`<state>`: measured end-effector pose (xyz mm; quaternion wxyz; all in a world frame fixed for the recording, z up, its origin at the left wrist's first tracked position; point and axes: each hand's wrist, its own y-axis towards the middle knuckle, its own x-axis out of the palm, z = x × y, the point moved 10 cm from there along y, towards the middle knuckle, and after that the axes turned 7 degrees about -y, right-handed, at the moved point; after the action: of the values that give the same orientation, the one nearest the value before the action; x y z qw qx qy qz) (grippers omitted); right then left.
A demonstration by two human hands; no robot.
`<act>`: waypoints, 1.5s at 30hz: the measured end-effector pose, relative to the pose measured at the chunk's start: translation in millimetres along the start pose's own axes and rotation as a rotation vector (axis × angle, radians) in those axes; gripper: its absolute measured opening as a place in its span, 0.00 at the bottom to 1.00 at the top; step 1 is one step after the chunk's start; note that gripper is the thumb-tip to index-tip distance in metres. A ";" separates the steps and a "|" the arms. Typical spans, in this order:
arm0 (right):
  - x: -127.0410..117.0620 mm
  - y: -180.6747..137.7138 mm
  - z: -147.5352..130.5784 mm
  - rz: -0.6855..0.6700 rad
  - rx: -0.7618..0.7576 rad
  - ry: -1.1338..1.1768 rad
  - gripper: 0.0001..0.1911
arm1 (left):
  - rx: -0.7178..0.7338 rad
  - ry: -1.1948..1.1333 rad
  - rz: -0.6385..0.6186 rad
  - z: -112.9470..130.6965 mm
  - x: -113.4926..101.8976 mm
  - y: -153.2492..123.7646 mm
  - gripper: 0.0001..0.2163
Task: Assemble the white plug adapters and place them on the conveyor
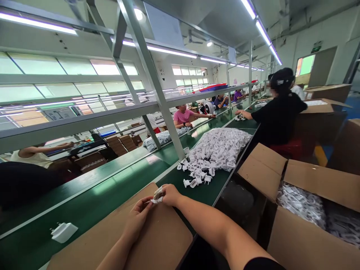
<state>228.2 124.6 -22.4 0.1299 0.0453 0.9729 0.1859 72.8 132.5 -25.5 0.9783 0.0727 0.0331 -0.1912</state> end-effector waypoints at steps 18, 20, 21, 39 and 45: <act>4.1 -4.7 9.6 0.077 0.291 0.437 0.35 | 0.385 0.289 0.146 45.7 -0.4 -20.8 0.18; 8.0 -7.3 11.0 0.050 0.343 0.477 0.34 | 0.511 0.356 0.134 59.6 8.1 -28.5 0.14; 10.5 -8.1 10.6 0.027 0.358 0.486 0.32 | 0.560 0.371 0.133 64.6 11.2 -31.6 0.13; 11.9 -10.4 9.6 0.018 0.421 0.478 0.24 | 0.399 0.384 0.116 54.4 10.1 -24.6 0.17; 17.7 -15.7 6.1 -0.003 0.412 0.463 0.22 | 0.360 0.475 0.174 56.3 5.2 -33.0 0.16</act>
<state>212.2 114.7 -37.9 -0.1066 0.0259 0.9939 -0.0102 67.2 91.6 25.3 0.9272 0.2903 0.2201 -0.0872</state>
